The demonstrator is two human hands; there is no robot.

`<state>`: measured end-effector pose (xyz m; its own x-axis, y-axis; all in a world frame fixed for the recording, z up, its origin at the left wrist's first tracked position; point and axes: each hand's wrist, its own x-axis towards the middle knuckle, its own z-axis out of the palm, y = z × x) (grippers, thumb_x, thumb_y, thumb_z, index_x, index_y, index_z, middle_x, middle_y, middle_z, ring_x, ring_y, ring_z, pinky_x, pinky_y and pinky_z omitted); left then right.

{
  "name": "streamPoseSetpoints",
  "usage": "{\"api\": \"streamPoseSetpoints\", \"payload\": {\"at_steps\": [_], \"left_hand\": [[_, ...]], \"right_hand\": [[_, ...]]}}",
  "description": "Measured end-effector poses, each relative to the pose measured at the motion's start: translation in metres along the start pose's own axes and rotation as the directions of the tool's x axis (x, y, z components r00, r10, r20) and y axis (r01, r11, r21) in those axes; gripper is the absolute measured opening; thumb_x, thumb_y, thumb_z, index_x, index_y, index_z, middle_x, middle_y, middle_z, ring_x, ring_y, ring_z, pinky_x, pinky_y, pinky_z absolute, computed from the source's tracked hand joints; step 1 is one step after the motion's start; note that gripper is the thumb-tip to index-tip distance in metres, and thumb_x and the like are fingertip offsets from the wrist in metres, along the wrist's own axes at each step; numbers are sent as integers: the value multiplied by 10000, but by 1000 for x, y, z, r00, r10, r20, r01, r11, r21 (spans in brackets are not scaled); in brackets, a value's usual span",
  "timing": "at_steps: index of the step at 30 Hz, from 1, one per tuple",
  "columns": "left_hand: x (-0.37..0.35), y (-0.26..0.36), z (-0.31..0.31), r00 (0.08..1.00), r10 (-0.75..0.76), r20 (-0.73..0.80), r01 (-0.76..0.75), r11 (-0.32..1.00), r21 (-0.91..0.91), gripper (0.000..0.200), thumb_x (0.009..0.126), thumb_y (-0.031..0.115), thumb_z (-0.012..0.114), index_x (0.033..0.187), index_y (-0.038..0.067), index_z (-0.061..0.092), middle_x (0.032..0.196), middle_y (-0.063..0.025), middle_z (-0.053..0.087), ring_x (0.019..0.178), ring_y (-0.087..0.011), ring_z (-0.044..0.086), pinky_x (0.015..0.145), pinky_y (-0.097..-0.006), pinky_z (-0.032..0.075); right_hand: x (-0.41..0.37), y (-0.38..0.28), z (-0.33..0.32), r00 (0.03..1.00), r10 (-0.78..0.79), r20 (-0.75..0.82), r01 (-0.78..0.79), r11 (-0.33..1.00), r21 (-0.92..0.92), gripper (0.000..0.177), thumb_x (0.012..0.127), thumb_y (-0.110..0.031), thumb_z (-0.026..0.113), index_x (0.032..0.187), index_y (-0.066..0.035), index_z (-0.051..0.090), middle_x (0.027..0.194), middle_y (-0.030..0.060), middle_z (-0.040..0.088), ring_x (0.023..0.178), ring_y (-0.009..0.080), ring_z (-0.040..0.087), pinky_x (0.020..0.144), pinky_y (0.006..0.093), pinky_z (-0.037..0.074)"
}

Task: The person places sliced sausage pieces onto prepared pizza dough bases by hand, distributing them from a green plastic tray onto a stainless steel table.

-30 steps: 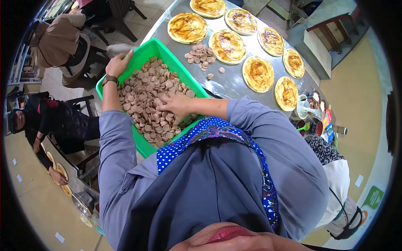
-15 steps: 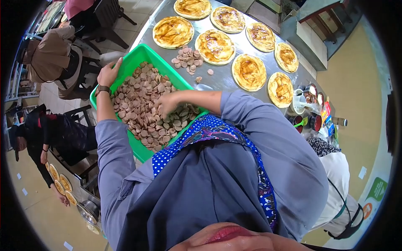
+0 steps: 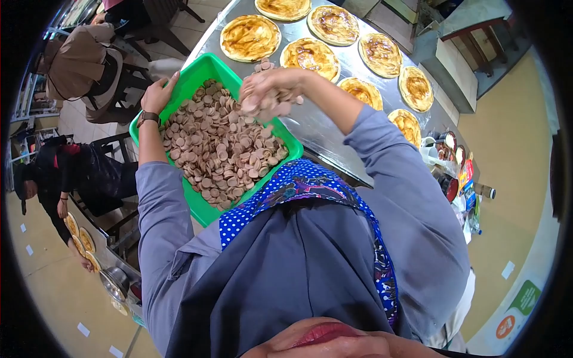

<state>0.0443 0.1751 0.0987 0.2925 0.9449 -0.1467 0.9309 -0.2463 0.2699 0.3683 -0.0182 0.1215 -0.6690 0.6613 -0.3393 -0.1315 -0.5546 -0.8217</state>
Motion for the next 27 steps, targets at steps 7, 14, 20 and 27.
{"api": "streamPoseSetpoints", "payload": {"at_steps": [7,14,20,27], "left_hand": [[-12,-11,8,997,-51,-65,50,999,-12,827,864,786,481,1209,66,698,1119,-232,707,1120,-365,653,952,-423,478],[-13,-43,6,992,-117,-43,116,993,-26,753,890,722,520,1170,45,691,1062,-187,686,1031,-309,632,918,-388,467],[1,-56,14,988,-151,34,151,988,-4,853,859,770,514,1283,44,663,1186,-231,696,1165,-352,647,993,-412,467],[1,-33,14,994,-108,13,107,994,24,845,874,766,495,1263,37,671,1184,-235,695,1165,-357,645,985,-412,470]], "right_hand": [[-73,61,-102,928,260,-267,-268,963,8,390,803,-208,750,1155,-93,628,1007,55,677,862,154,662,679,295,571],[-79,156,-140,836,-166,-522,-250,733,-633,412,725,-258,769,1098,-136,646,1035,95,640,1035,265,645,830,367,537],[-104,188,-116,692,-573,-438,-341,275,-899,444,754,-291,771,1182,-213,681,1337,123,540,1268,321,521,966,403,505],[-134,167,-119,733,-438,-521,-390,357,-849,428,794,-390,771,1196,-247,727,1356,134,579,1208,326,596,966,410,517]]}}
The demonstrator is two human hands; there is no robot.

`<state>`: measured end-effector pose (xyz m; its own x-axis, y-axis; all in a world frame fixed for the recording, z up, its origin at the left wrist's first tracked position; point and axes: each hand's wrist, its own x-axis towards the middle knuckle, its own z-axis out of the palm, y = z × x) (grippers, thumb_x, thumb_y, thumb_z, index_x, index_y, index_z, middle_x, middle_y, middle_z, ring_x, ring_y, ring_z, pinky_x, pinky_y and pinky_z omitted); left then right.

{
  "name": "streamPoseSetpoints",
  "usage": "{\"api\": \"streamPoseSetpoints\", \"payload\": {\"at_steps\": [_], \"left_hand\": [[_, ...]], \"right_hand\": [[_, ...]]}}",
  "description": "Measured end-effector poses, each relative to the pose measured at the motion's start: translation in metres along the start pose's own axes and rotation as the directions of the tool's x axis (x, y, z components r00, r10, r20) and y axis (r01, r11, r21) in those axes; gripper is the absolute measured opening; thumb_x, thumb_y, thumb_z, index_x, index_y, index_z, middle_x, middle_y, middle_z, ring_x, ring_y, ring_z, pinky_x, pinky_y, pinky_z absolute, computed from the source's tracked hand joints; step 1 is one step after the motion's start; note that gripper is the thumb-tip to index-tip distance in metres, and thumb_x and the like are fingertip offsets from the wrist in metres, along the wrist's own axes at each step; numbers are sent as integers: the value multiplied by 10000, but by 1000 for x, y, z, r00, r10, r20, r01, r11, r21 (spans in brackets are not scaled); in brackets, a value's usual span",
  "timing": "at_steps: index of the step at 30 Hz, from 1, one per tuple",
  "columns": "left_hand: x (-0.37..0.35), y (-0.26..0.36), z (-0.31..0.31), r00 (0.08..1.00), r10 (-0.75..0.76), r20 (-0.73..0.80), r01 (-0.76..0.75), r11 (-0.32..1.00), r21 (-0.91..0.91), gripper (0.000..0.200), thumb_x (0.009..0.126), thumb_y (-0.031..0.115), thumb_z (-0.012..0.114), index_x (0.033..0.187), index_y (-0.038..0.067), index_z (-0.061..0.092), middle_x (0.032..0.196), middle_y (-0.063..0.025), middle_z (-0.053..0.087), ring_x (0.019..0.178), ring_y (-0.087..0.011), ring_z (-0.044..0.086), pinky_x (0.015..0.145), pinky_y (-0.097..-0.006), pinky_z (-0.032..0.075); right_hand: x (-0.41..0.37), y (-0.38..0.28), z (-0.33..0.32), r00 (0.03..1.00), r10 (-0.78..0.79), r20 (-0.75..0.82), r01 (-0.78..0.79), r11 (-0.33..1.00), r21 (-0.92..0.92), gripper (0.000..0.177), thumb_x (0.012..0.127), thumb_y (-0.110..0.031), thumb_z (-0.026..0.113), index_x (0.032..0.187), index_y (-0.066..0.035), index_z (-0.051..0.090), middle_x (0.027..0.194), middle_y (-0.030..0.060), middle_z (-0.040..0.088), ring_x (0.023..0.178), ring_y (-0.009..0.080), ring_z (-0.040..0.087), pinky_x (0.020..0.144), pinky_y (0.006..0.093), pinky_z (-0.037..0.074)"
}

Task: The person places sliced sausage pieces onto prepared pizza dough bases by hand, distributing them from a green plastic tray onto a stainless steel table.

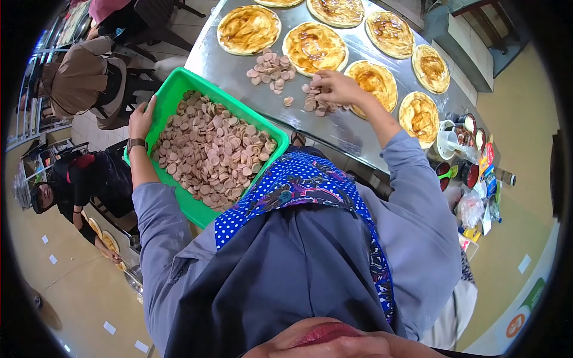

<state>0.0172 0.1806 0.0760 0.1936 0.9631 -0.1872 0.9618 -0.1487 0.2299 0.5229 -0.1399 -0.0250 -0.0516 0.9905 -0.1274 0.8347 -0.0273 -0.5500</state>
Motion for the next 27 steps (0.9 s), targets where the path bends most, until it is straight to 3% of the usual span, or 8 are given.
{"api": "streamPoseSetpoints", "payload": {"at_steps": [2,4,8,10,15,20,22,27], "left_hand": [[3,0,-2,999,26,-41,-23,998,65,838,878,767,486,1269,49,670,1199,-231,691,1177,-356,639,990,-415,471],[4,7,-8,992,44,122,-50,998,46,826,876,776,470,1307,97,659,1257,-214,671,1231,-358,607,1027,-421,460],[12,4,5,996,70,48,-73,995,67,875,837,829,445,1318,130,660,1282,-196,663,1252,-351,595,1046,-430,455],[14,5,16,993,114,20,-116,990,83,892,826,845,433,1315,136,663,1275,-196,667,1243,-341,605,1040,-432,462],[16,8,32,979,201,36,-202,979,9,893,823,861,406,1296,156,682,1231,-183,691,1212,-351,622,1026,-440,473],[0,18,9,976,204,71,-208,977,51,879,854,825,421,1307,114,669,1268,-229,660,1226,-356,612,1044,-437,457],[9,3,15,980,179,91,-184,982,46,837,873,797,424,1300,120,670,1237,-227,674,1206,-361,622,1031,-429,464],[20,-77,17,988,121,100,-123,992,13,878,873,803,408,1346,96,624,1327,-219,624,1288,-357,564,1070,-433,434]], "right_hand": [[-7,-9,-19,1000,25,-16,-24,997,75,373,824,-369,760,1142,-173,749,1281,139,642,1149,313,641,943,398,524],[-1,-10,-28,947,322,-1,-318,933,172,319,885,-244,726,1183,-131,730,1189,90,697,1076,263,671,915,361,528],[18,-102,-33,992,112,-57,-70,867,494,263,916,-230,714,1134,-85,737,1042,55,735,963,232,691,837,326,539],[34,-185,-10,982,-177,61,110,809,577,278,932,-271,714,1117,-64,729,1113,71,711,950,206,677,814,309,544],[102,-267,125,946,-299,126,276,946,172,630,916,-523,672,1383,-112,574,1441,185,513,1274,289,536,1022,438,471],[129,-317,199,982,-146,120,171,957,-236,1171,681,-901,573,1552,-149,358,1577,277,289,1432,495,302,1151,617,258],[131,-329,208,944,-147,294,200,967,-159,1255,615,-933,585,1556,-137,350,1547,272,336,1399,516,328,1141,634,252],[133,-367,242,858,-414,302,465,878,-117,1161,509,-891,685,1446,-229,503,1350,214,482,1248,435,460,982,610,390]]}}
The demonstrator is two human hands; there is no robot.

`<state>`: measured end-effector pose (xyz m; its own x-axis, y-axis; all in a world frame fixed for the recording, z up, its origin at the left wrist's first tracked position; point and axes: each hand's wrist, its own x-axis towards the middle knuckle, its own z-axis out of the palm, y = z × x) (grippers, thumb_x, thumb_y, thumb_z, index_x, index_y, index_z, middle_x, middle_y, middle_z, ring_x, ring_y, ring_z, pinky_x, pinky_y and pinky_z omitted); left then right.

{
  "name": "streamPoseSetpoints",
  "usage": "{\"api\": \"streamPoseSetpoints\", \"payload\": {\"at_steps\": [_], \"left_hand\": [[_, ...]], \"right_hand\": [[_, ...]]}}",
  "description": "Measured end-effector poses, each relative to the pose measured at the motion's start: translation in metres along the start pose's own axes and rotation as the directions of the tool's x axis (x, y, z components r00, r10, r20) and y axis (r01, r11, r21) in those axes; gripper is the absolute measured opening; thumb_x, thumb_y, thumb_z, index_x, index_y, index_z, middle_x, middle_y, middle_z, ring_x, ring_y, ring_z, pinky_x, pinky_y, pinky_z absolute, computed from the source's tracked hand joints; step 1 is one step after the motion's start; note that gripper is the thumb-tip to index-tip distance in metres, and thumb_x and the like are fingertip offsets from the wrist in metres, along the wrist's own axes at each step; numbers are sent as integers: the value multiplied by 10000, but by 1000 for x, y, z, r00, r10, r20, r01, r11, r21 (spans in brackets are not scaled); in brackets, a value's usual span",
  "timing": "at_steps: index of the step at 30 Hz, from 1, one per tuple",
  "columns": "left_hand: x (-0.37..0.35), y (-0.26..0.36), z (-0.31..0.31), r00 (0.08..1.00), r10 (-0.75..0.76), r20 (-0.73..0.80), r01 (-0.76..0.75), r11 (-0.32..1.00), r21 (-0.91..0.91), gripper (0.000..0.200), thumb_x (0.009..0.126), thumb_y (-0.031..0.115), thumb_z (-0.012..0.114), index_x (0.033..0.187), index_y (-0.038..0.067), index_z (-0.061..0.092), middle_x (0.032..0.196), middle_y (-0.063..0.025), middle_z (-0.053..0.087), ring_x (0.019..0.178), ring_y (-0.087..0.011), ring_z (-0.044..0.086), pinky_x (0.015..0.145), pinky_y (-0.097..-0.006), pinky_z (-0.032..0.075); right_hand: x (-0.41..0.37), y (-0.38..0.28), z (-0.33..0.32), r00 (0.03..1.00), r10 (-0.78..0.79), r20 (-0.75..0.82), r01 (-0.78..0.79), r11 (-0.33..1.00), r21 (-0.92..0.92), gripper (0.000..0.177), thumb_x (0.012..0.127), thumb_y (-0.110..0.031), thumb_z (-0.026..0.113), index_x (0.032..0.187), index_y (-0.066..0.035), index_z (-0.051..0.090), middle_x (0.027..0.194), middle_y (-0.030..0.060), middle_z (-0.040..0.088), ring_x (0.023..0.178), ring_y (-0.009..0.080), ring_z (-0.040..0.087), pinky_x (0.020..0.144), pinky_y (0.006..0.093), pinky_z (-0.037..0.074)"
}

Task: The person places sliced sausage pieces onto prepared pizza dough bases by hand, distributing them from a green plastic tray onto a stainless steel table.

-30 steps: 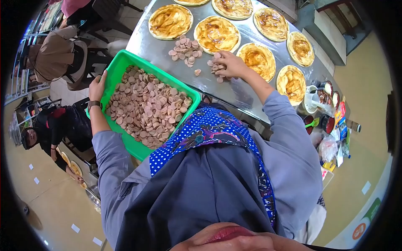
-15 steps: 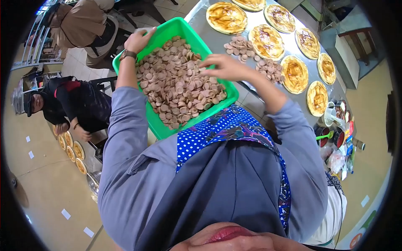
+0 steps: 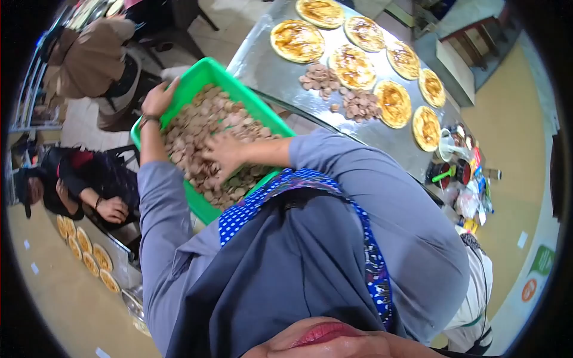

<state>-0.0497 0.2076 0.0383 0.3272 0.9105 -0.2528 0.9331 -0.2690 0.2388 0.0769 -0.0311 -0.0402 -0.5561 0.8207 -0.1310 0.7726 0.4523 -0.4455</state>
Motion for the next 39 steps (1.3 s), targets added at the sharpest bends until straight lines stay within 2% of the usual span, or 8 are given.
{"api": "streamPoseSetpoints", "payload": {"at_steps": [7,20,26,27,29,31,37,39], "left_hand": [[-3,-42,1,997,-43,-70,42,999,-14,872,852,820,433,1293,103,663,1260,-234,654,1234,-382,591,1023,-436,453],[28,33,-4,998,33,-58,-37,996,-79,836,878,767,481,1258,47,674,1208,-223,682,1179,-377,625,985,-424,469],[38,68,-5,988,103,-113,-106,994,-19,785,895,744,468,1241,75,689,1171,-232,691,1150,-383,639,965,-432,486],[38,72,-4,988,92,-123,-95,995,-20,785,895,744,468,1241,75,689,1171,-232,691,1150,-383,639,965,-432,486],[40,78,-6,995,81,-63,-82,997,-12,800,887,757,466,1261,85,686,1196,-228,688,1178,-375,631,987,-429,480],[38,81,-5,993,65,-102,-65,998,1,815,881,765,467,1279,86,679,1216,-220,685,1199,-367,624,1005,-428,472],[44,65,5,999,26,-32,-27,999,-26,880,868,770,488,1301,20,646,1277,-220,657,1248,-364,593,1043,-414,450],[27,76,0,997,26,-79,-31,998,-59,754,893,744,488,1148,71,715,1076,-234,706,1079,-378,664,904,-418,488]], "right_hand": [[13,-16,23,980,-175,-92,173,984,-27,1098,473,-769,806,1416,-281,526,1347,178,461,1234,423,448,929,602,422],[-30,17,-7,999,44,-4,-40,937,348,698,584,-402,878,1231,-249,663,1298,138,560,1095,385,610,861,503,531],[-22,74,-10,981,49,185,-189,412,891,552,691,-262,883,1167,-52,698,1187,36,724,1046,173,661,923,316,520],[-33,78,-26,984,94,153,-178,405,897,459,712,-197,858,1124,-63,705,1062,16,736,960,153,663,804,329,558],[-63,82,-85,935,41,352,-354,48,934,364,744,-136,820,1083,-75,702,946,2,713,835,128,650,630,326,556],[-74,96,-106,945,88,315,-316,4,949,306,765,-115,796,1054,-89,698,879,-6,677,732,106,631,517,309,520],[-148,151,-177,961,64,268,-260,-113,959,403,846,-158,730,1224,-90,606,899,25,678,778,138,676,582,310,566],[-193,179,-180,960,191,205,-175,-166,971,422,859,-194,728,1241,-86,587,970,60,705,810,162,696,608,332,584]]}}
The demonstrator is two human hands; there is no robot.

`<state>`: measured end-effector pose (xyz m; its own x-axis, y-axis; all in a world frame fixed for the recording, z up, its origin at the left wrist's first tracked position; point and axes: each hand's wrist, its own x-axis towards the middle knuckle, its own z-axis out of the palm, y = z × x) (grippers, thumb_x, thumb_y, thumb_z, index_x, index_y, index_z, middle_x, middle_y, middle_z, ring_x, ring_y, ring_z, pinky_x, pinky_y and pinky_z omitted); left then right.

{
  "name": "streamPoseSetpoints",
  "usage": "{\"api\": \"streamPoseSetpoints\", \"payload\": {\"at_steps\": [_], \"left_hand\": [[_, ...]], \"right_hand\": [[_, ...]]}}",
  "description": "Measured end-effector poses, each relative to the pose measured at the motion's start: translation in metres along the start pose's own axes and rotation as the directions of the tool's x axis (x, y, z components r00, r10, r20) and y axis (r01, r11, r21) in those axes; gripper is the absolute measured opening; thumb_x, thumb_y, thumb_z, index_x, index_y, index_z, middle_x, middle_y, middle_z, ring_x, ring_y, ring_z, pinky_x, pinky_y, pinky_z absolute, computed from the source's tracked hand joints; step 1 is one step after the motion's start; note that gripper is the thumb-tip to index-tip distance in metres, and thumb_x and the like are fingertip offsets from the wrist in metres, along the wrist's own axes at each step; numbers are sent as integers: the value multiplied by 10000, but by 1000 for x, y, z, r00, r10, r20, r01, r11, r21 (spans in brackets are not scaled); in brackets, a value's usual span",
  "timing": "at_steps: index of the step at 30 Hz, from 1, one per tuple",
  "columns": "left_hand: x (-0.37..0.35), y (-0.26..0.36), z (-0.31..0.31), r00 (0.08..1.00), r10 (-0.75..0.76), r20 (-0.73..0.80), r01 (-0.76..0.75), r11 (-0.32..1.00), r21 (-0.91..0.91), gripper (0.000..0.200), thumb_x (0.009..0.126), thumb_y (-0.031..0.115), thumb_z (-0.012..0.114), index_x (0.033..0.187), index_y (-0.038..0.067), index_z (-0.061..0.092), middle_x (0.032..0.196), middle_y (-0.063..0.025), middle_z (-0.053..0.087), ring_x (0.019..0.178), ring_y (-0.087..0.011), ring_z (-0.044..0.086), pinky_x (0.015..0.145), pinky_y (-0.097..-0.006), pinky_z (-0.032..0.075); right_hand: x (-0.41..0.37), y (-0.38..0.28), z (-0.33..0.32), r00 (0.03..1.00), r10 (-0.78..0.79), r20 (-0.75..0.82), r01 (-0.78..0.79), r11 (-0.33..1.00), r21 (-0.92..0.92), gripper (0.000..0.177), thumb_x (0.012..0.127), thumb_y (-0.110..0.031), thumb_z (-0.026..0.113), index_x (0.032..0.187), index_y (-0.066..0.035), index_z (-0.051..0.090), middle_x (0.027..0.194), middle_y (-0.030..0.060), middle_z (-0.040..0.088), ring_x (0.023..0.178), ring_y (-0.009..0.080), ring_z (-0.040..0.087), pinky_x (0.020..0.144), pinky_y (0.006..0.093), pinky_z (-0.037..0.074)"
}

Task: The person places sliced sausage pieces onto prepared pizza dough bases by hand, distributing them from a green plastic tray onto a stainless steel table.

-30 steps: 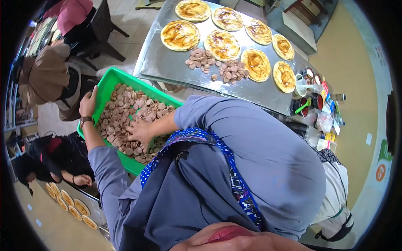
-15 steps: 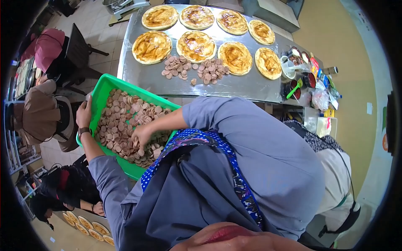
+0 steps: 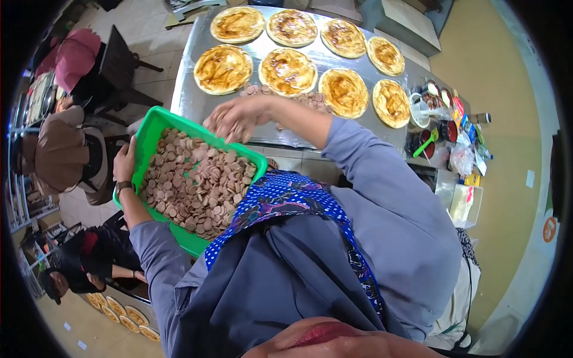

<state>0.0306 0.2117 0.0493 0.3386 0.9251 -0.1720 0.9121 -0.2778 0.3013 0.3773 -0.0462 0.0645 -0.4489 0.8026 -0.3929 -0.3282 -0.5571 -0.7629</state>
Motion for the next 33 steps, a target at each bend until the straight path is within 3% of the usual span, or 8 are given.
{"api": "streamPoseSetpoints", "payload": {"at_steps": [5,7,11,14,16,17,20,33], "left_hand": [[14,-23,7,997,21,78,-14,997,-81,728,918,719,484,1081,47,710,947,-203,708,945,-347,680,831,-403,483],[16,-26,9,996,-7,93,15,996,-90,772,919,721,485,1119,6,696,1018,-204,710,981,-329,673,866,-393,475],[31,-48,21,1000,24,-5,-25,995,-98,773,921,714,500,1126,-5,697,1014,-206,707,953,-308,665,868,-385,474],[33,-40,13,999,25,29,-22,995,-95,729,934,680,519,1119,-2,699,1005,-209,705,950,-311,664,853,-377,477],[35,-42,11,997,18,73,-12,996,-88,701,944,658,528,1118,1,700,1008,-211,704,954,-315,664,843,-370,480],[37,-45,10,994,-15,108,21,998,-57,709,949,643,534,1148,-21,686,1045,-221,702,983,-321,663,858,-366,483],[48,-87,22,998,-19,63,21,999,-26,751,951,626,551,1205,-73,650,1112,-239,695,1027,-323,660,893,-360,486],[-65,-230,17,946,-323,12,322,939,-122,733,923,632,583,1268,-12,651,1187,-242,691,1106,-308,666,958,-405,483]], "right_hand": [[-118,60,-109,887,-137,-440,248,947,206,511,850,-197,731,1325,-103,570,1027,48,712,903,165,697,658,326,583],[-174,77,-109,628,-28,-778,291,935,201,362,861,-171,716,1194,-94,597,904,34,695,749,135,667,548,284,540],[-263,192,-181,463,-9,-886,458,859,230,200,852,-101,701,903,-129,510,723,5,576,482,80,452,365,234,355],[-288,249,-185,291,-5,-957,465,875,137,215,869,-60,664,1080,-60,620,680,5,553,574,147,631,490,257,498],[-273,271,-166,-364,-191,-912,200,940,-276,239,855,-140,715,1062,-57,630,634,-3,511,526,143,601,474,264,489],[-276,280,-164,-408,-248,-879,-122,969,-217,334,816,-227,757,1102,-96,645,742,46,566,640,212,654,577,346,549],[-261,283,-151,-475,-518,-712,-634,762,-132,437,799,-305,767,1196,-183,635,1144,102,584,980,302,655,772,464,564],[-247,271,-170,-266,-772,-578,-798,513,-317,537,743,-420,796,1132,-60,709,1203,168,661,1129,360,606,951,467,501]]}}
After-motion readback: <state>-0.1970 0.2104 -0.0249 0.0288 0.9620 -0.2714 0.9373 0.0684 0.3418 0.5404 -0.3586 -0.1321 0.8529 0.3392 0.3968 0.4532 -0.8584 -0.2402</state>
